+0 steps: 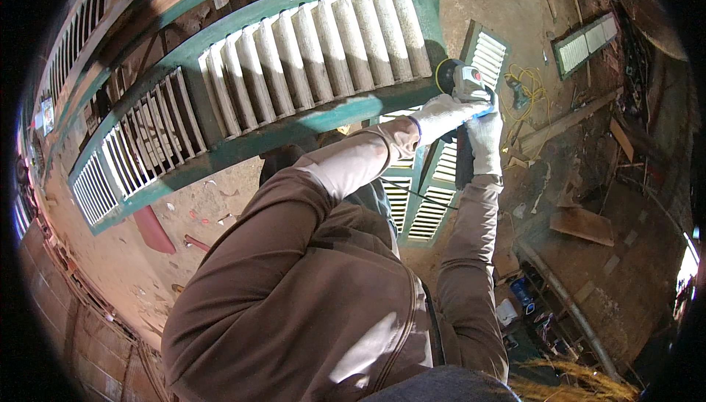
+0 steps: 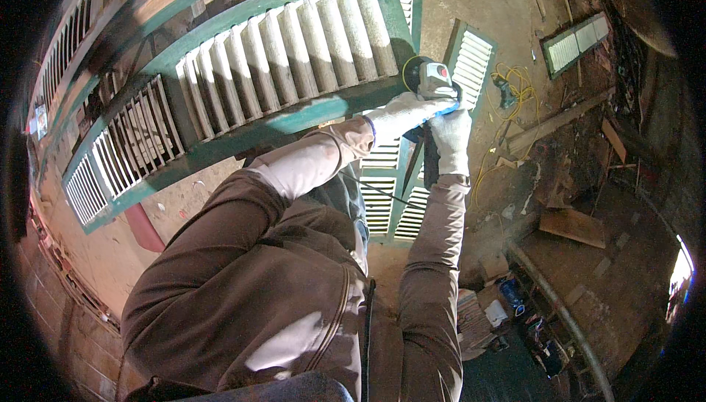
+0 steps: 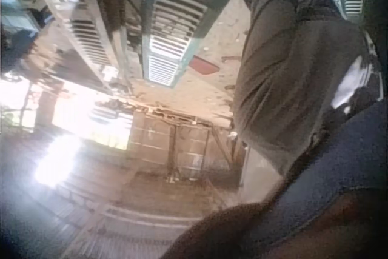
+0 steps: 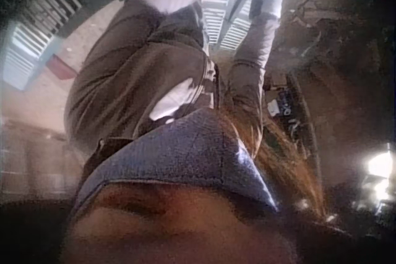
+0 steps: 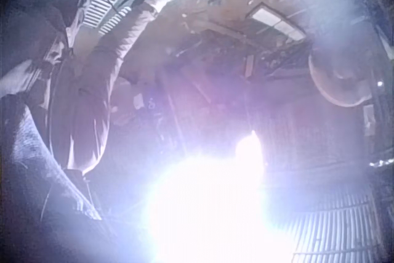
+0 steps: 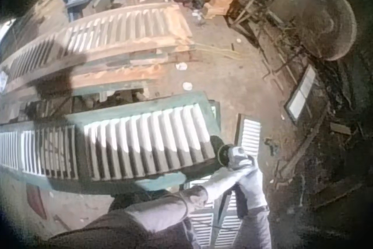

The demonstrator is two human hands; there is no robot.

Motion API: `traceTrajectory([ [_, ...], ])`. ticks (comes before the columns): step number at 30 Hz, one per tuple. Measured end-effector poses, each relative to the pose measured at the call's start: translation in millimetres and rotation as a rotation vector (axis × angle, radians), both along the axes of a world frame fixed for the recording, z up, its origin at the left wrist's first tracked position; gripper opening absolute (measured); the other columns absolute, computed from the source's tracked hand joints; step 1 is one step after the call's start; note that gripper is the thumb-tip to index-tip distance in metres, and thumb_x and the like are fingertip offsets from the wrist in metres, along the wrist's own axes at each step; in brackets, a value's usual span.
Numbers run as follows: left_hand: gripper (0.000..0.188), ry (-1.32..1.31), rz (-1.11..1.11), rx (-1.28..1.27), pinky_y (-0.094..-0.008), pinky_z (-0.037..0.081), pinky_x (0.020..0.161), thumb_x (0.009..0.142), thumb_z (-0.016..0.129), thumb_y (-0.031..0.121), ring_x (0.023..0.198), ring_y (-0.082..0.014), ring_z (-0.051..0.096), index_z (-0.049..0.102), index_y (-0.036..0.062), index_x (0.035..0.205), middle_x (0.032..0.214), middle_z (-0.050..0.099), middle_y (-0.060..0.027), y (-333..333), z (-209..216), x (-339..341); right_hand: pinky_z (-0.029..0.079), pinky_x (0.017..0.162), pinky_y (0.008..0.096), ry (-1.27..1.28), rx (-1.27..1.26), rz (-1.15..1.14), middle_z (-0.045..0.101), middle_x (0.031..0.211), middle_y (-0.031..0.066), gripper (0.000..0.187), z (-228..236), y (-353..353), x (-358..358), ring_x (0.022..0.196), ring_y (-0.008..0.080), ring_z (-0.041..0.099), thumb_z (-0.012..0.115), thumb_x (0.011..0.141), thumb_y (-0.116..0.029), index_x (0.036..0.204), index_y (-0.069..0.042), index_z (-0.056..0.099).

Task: The person applies a white substance to the slats of a green wooden shutter using a bottle, then smooths it with a gloved hand. They use an electric sander to sand the shutter surface and later apply a brown paste with a brush from a container. The shutter remains on a workbench throughout.

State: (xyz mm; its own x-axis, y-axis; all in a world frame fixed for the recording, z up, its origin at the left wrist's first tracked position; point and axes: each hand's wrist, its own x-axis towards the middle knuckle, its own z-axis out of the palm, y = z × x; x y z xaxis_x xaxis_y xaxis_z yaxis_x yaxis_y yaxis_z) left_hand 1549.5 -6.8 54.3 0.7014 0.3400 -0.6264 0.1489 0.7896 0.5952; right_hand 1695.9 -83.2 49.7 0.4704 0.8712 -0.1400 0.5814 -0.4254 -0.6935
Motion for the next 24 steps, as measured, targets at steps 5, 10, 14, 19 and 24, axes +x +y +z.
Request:
traceTrajectory([
  [5,0.07,-0.008,0.083,0.019,-0.0302,0.052,0.084,0.085,0.076,0.056,0.101,-0.0172,0.067,0.071,-0.0034,0.122,0.11,0.074,-0.0124,7,8,-9,0.057,0.085,0.0402,0.026,-0.004,0.004,0.075,0.11,0.0181,0.077,8,15,-13,0.1,0.0296,0.075,0.084,0.079,-0.042,0.14,-0.006,0.054],
  [10,0.07,0.043,0.018,0.043,-0.0312,0.052,0.084,0.085,0.076,0.057,0.099,-0.0179,0.067,0.072,-0.0033,0.12,0.111,0.073,-0.0127,23,36,-22,0.055,0.09,0.0367,0.132,0.003,-0.012,0.073,0.115,0.0132,0.075,14,26,-16,0.103,0.0228,0.07,0.087,0.076,-0.035,0.138,-0.006,0.056],
  [14,0.071,0.05,0.056,0.093,-0.0312,0.052,0.078,0.084,0.075,0.06,0.093,-0.0174,0.067,0.074,-0.0036,0.115,0.107,0.074,-0.012,22,24,-15,0.054,0.09,0.0358,0.139,0.02,0.011,0.073,0.115,0.0132,0.075,8,31,-11,0.102,0.0192,0.069,0.087,0.077,-0.034,0.138,-0.005,0.055],
  [19,0.069,0.084,0.07,0.082,-0.0307,0.052,0.072,0.084,0.074,0.061,0.087,-0.0172,0.068,0.075,-0.0028,0.112,0.101,0.075,-0.0118,16,11,-7,0.055,0.088,0.0349,0.195,0.021,0.036,0.074,0.113,0.0107,0.072,19,33,-15,0.1,0.0174,0.069,0.087,0.077,-0.035,0.135,-0.005,0.057],
  [24,0.061,0.044,0.027,0.07,-0.026,0.051,0.069,0.085,0.078,0.055,0.085,-0.0122,0.067,0.074,0.0013,0.115,0.102,0.073,-0.0064,-1,12,-14,0.057,0.084,0.0392,0.041,-0.029,0.021,0.075,0.107,0.0169,0.07,11,6,-13,0.099,0.0262,0.075,0.085,0.079,-0.04,0.135,-0.01,0.057],
])
